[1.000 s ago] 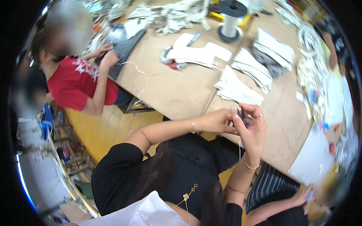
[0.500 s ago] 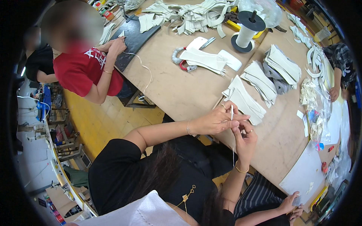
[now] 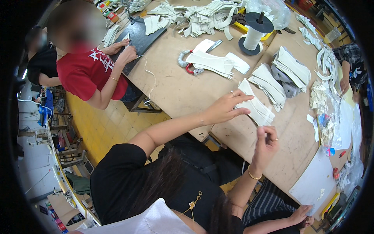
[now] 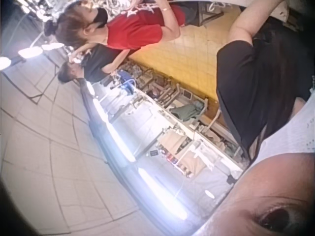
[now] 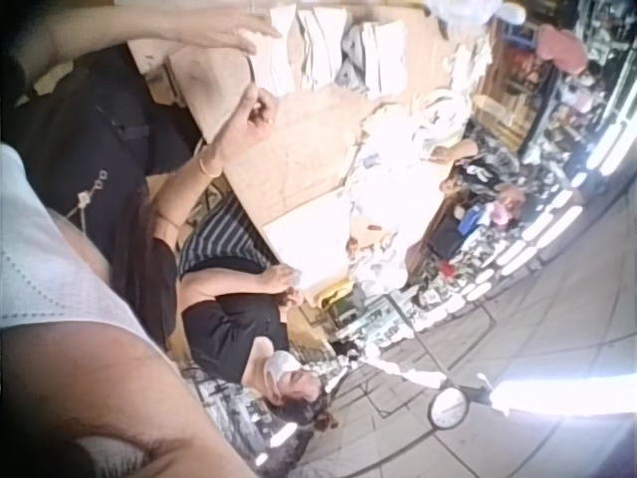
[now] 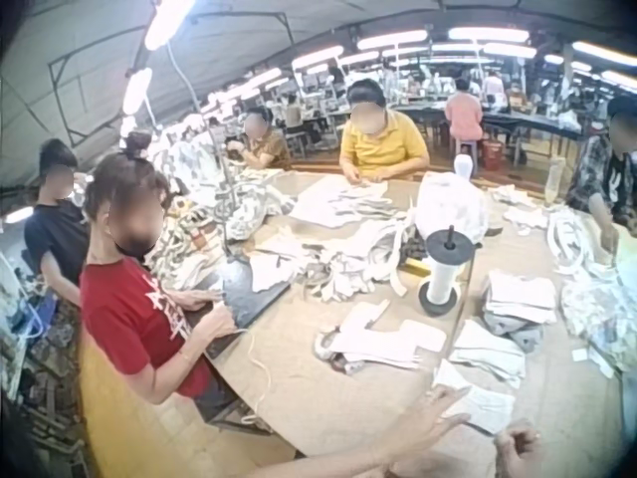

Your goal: The person hand-sews small white fabric pieces using a needle and thread at a shared work table. They repeatedly pick up pieces, stitch them, and place them into a growing stack. Other workers are visible nearby performing similar tasks.

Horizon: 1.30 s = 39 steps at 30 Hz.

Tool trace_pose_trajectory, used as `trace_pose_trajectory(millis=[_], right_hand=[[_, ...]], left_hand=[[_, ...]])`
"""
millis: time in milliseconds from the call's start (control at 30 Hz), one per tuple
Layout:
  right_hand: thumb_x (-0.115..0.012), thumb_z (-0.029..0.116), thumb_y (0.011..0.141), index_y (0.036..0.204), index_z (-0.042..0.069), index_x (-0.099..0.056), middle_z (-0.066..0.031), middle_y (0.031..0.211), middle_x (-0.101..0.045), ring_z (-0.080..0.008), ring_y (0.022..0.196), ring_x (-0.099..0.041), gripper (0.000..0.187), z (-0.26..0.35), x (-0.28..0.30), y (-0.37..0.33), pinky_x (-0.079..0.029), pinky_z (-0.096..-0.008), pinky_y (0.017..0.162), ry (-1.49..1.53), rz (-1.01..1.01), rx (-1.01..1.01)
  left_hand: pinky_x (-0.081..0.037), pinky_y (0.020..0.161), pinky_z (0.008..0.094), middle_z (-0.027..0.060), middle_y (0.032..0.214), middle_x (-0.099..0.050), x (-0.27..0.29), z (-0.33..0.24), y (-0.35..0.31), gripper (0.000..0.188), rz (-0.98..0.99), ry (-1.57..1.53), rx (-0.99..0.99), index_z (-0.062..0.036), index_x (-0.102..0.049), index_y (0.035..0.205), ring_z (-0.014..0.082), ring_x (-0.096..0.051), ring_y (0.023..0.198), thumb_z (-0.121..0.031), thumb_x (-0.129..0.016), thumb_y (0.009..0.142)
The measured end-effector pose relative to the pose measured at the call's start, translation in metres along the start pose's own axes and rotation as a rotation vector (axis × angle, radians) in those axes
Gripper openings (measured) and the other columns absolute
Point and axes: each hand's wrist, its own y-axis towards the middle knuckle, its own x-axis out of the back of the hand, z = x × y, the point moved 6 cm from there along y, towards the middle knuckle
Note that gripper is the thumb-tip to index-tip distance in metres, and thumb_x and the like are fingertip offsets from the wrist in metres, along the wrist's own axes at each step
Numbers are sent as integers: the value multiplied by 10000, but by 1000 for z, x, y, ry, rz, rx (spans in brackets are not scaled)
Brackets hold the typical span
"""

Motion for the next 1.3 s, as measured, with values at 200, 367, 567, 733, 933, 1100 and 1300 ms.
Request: trace_pose_trajectory(millis=[200, 367, 567, 733, 933, 1100, 1300], right_hand=[[-702, 63, 921, 975, -14, -666, -10, 853, -609, -60, 743, -530, 101, 18, 48, -11, -415, -197, 648, -67, -293, 99], [-694, 40, 921, 964, -16, -664, -6, 836, -606, -57, 739, -517, 77, 28, 77, -19, -414, -193, 648, -178, -478, 114], [-689, 35, 923, 918, -10, -646, -9, 824, -600, -58, 714, -530, 62, 35, 82, -23, -436, -195, 640, -179, -511, 203], [-670, 24, 933, 953, -8, -640, -18, 807, -589, -72, 667, -550, 47, 38, 82, -24, -453, -194, 627, -162, -500, 277], [-654, -14, 928, 978, -9, -635, -42, 839, -587, -81, 667, -550, 54, 32, 93, -27, -449, -202, 607, -150, -478, 296], [-669, -14, 910, 952, -7, -632, -62, 843, -573, -101, 632, -528, 57, 40, 106, -38, -433, -216, 565, -121, -429, 366], [-758, 99, 866, 874, 17, -661, -91, 756, -633, -113, 516, -557, 127, 98, 92, -49, -400, -212, 450, 190, 162, 668]], left_hand=[[-417, 970, 414, 122, 1157, -606, -28, 15, 28, 369, 36, 791, -432, -48, -640, 1145, 306, -528, 1150, -254, -706, 846], [-413, 924, 410, 106, 1067, -620, -43, 21, 34, 209, 173, 941, -423, -62, -632, 985, 269, -559, 1076, -188, -651, 818], [-421, 821, 400, 90, 871, -616, -54, -2, 25, 57, 125, 940, -570, -75, -615, 805, 245, -597, 873, -114, -574, 808], [-440, 791, 406, 90, 886, -634, -53, -4, 25, 77, 316, 807, -421, -78, -603, 822, 274, -621, 857, -89, -645, 758], [-476, 892, 438, 223, 1198, -617, -41, -2, 31, 161, 884, 487, -63, -84, -658, 811, 365, -628, 1084, -157, -774, 727], [-489, 904, 414, 206, 1357, -532, -28, -15, 26, 183, 942, 245, -56, -61, -681, 871, 343, -629, 1131, -190, -779, 787], [-503, 786, 407, 92, 1295, -583, -53, 0, -3, 183, 1038, -109, 154, -47, -681, 909, 308, -659, 933, -201, -746, 835]])
